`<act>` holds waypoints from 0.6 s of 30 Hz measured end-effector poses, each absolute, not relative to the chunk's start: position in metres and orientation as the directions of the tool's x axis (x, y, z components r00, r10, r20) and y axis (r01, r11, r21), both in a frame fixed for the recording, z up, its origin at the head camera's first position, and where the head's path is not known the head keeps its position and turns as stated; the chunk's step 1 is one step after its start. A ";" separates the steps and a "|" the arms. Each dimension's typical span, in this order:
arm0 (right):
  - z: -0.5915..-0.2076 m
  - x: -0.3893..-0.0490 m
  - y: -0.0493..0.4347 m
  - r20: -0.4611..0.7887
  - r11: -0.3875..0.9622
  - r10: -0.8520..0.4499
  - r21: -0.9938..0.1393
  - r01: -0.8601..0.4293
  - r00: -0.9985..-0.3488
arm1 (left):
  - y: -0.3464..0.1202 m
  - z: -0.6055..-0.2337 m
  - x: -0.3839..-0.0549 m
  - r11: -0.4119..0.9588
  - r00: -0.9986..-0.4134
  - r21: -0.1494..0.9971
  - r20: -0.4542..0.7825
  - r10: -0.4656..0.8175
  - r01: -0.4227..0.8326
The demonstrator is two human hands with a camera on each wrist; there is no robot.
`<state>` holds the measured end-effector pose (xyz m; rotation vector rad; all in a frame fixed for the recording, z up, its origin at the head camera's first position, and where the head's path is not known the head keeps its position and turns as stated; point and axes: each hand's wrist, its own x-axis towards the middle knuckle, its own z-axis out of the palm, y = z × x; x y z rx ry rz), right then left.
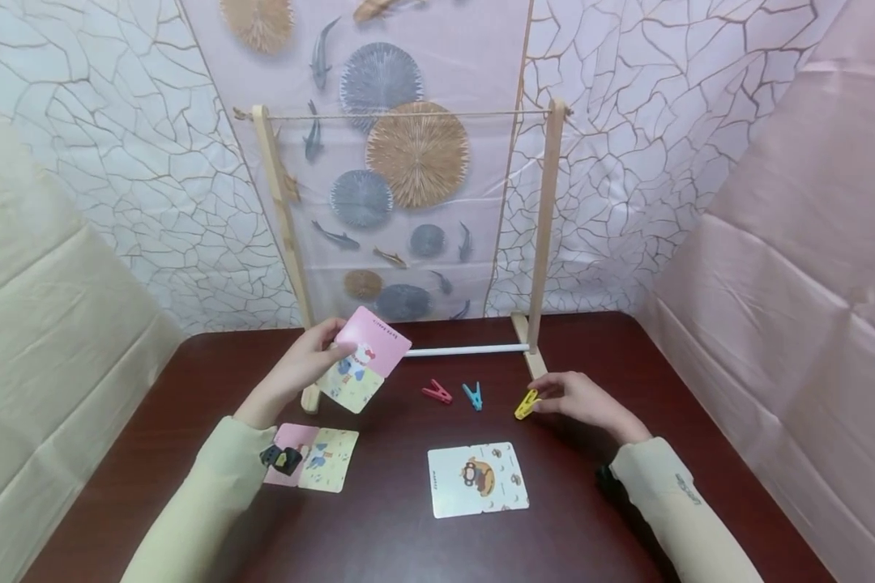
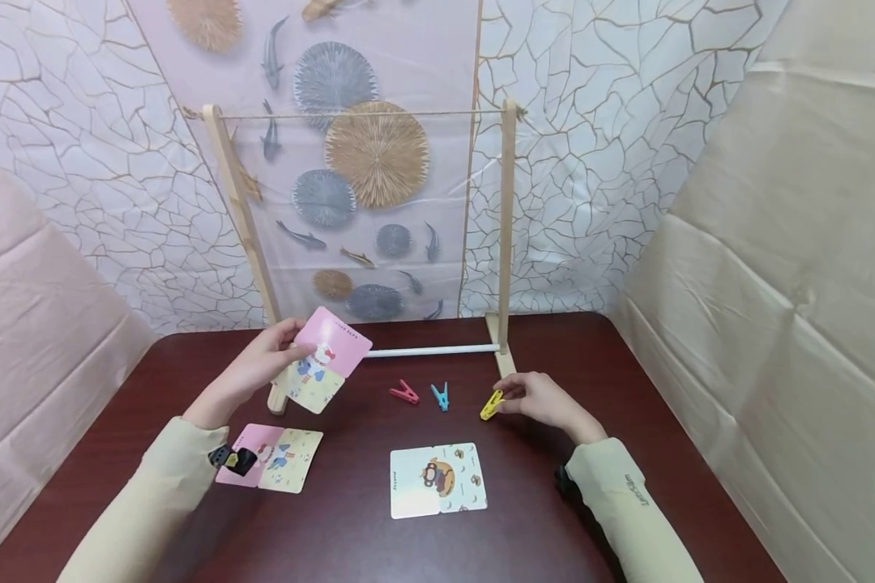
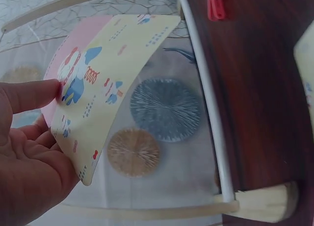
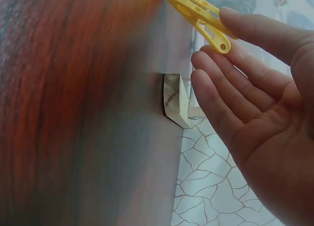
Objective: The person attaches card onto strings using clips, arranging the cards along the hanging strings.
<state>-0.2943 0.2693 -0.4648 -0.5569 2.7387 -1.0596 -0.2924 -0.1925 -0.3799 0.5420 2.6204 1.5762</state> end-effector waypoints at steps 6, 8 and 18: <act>-0.462 -0.295 0.269 -0.019 0.679 -0.383 -0.684 -0.267 -0.924 | -0.185 -0.365 -0.298 0.365 -0.946 0.890 0.176 0.274 0.272; -0.461 -0.295 0.269 -0.010 0.680 -0.377 -0.682 -0.269 -0.926 | -0.183 -0.359 -0.299 0.346 -0.946 0.896 0.193 0.261 0.279; -0.458 -0.293 0.268 -0.006 0.681 -0.370 -0.682 -0.267 -0.929 | -0.171 -0.331 -0.301 0.178 -0.937 0.937 0.257 0.238 0.302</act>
